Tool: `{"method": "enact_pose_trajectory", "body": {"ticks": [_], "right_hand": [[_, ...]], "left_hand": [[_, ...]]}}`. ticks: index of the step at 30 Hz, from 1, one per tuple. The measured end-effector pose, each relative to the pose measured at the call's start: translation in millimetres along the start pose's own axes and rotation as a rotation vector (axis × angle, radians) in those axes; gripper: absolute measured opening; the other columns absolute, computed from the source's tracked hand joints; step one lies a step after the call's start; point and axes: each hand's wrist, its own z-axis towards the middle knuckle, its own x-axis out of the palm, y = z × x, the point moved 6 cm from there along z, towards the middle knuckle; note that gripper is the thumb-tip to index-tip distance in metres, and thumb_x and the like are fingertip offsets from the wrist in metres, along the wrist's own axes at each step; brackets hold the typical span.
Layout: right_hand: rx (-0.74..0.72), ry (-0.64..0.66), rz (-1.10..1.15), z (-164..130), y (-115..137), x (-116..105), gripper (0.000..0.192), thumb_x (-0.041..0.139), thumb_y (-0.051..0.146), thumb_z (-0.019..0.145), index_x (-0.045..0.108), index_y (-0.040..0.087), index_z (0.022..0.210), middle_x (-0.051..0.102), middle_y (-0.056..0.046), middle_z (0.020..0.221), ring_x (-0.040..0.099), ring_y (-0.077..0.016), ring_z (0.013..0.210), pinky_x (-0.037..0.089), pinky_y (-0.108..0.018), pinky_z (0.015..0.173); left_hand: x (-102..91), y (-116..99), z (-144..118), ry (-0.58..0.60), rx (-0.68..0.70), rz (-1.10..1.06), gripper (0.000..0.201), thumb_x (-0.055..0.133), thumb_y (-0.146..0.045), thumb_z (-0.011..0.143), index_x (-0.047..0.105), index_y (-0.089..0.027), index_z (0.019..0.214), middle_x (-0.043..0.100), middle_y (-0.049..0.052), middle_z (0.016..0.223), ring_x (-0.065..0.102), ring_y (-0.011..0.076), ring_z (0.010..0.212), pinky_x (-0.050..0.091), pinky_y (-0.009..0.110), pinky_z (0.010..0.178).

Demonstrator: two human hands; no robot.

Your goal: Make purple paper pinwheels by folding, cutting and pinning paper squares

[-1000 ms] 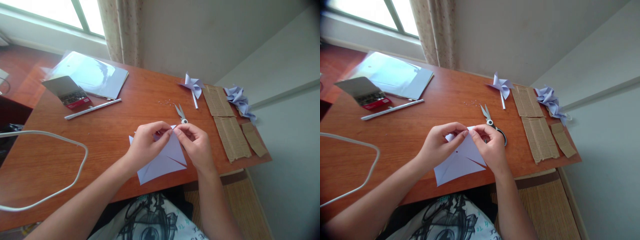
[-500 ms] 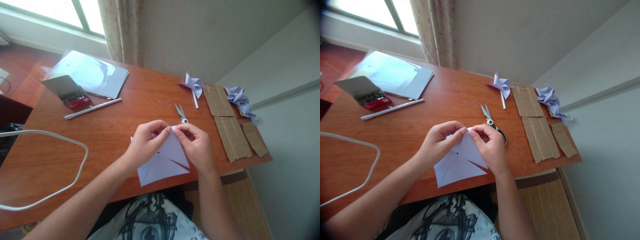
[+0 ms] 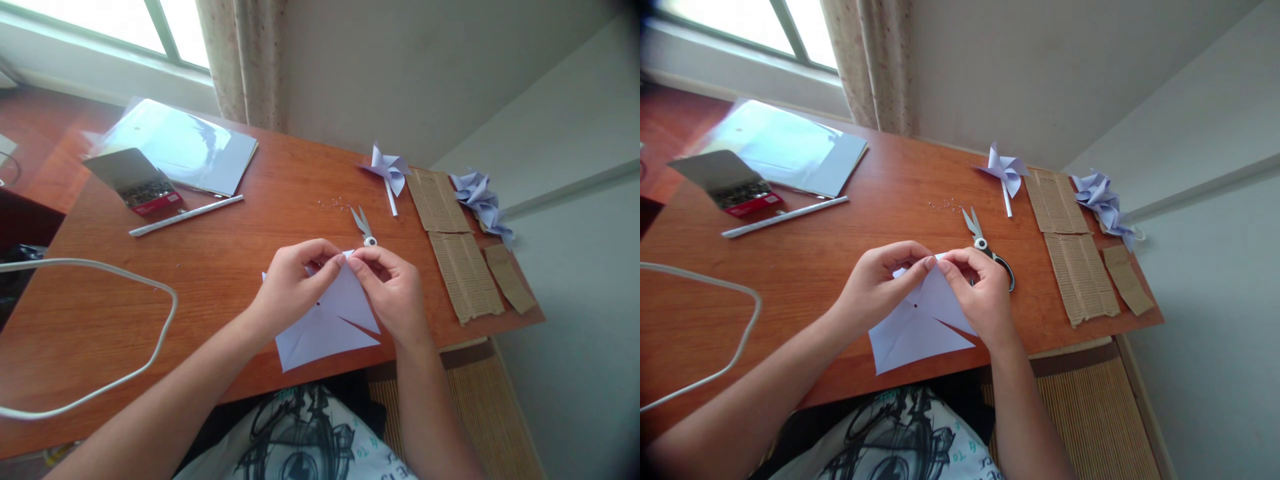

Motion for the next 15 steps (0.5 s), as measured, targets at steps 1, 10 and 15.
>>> {"method": "enact_pose_trajectory", "body": {"ticks": [1,10,15], "right_hand": [[-0.001,-0.001,-0.002,0.0,0.0,0.0,0.009,0.071,0.031,0.091,0.074,0.024,0.087,0.074,0.002,0.086,0.069,-0.0145,0.079,0.052,-0.025,0.069],[-0.006,-0.008,-0.008,-0.2,0.3,-0.6,0.009,0.071,0.031,0.091,0.075,0.023,0.088,0.074,0.001,0.086,0.069,-0.0144,0.079,0.053,-0.025,0.069],[-0.004,-0.012,-0.017,-0.2,0.6,-0.7,0.009,0.071,0.03,0.09,0.074,0.022,0.087,0.074,0.001,0.086,0.068,-0.0151,0.078,0.053,-0.026,0.069]], "left_hand": [[0.0,-0.3,0.1,0.0,0.006,0.003,0.016,0.065,-0.026,0.091,0.073,-0.015,0.082,0.07,0.0,0.072,0.059,0.0104,0.067,0.045,0.02,0.063],[-1.1,-3.8,-0.9,-0.015,0.049,0.029,0.013,0.065,-0.023,0.09,0.073,-0.014,0.083,0.072,0.0,0.074,0.062,0.0105,0.067,0.047,0.02,0.065],[-1.4,-4.7,-0.8,-0.022,0.065,0.063,0.013,0.065,-0.021,0.09,0.074,-0.014,0.083,0.073,0.0,0.074,0.062,0.0104,0.067,0.048,0.02,0.065]]}}
